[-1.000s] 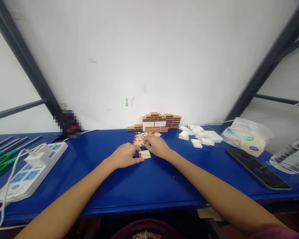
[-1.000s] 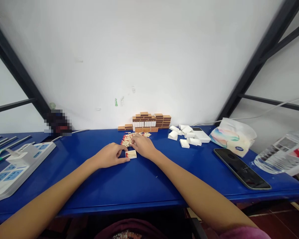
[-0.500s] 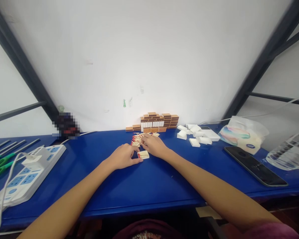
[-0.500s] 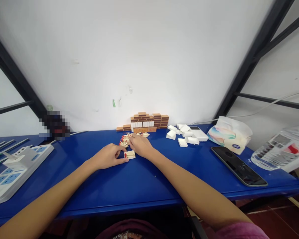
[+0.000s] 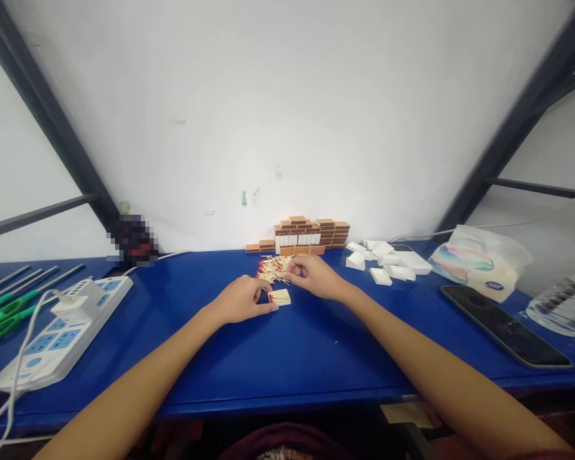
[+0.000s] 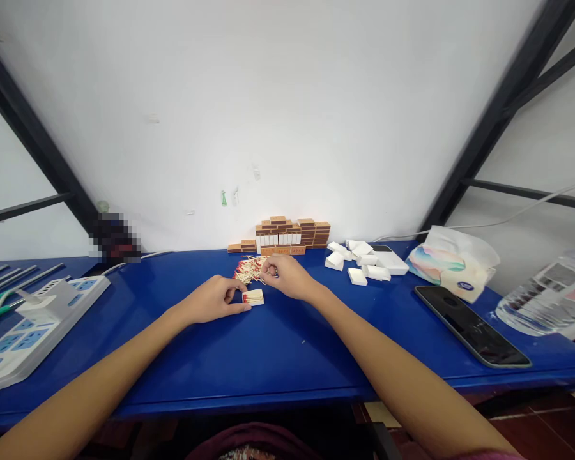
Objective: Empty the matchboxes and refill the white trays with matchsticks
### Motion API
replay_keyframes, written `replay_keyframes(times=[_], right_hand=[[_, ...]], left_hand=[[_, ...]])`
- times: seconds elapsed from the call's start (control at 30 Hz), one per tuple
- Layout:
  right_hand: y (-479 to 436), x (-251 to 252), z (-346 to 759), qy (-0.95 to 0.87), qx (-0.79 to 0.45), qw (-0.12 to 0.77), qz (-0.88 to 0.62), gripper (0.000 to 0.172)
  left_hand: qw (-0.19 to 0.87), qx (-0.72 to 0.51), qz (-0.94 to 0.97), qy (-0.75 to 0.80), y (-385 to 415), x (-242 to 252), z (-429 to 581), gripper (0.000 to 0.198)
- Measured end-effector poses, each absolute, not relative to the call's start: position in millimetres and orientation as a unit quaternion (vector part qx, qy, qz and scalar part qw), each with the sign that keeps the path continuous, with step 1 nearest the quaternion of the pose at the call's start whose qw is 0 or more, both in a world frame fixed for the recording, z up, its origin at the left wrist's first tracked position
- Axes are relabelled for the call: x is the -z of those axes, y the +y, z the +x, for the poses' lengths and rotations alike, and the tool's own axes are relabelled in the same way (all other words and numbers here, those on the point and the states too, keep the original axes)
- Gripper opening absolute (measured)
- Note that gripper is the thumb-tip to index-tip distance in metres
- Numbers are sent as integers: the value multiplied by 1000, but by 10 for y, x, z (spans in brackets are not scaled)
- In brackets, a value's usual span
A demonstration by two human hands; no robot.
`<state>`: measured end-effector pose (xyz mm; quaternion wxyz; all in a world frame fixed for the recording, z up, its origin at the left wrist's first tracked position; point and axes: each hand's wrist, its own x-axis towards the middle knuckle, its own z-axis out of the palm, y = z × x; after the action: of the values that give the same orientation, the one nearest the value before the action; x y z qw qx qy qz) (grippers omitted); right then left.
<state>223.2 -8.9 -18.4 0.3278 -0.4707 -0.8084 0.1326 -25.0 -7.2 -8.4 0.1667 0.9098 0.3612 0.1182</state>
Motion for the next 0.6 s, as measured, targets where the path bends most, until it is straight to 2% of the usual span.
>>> replay_keyframes(times=[0.17,0.33,0.47,0.6], right_hand=[[-53,215,2225,-791,-103,354,-489,10],[-14,206,2255,-743,-183,385,-517,17],[-119,122,2230,-804,-237,312,-447,15],[-254,74,2142,-868,-163,249,-398,4]], left_hand=[[162,-123,912,356,-76,90,-249,44],[158,-126,911,360,-76,89,-252,45],[149,-122,914,358,-78,92,-252,42],[152,-121,914,355,-87,102,-244,42]])
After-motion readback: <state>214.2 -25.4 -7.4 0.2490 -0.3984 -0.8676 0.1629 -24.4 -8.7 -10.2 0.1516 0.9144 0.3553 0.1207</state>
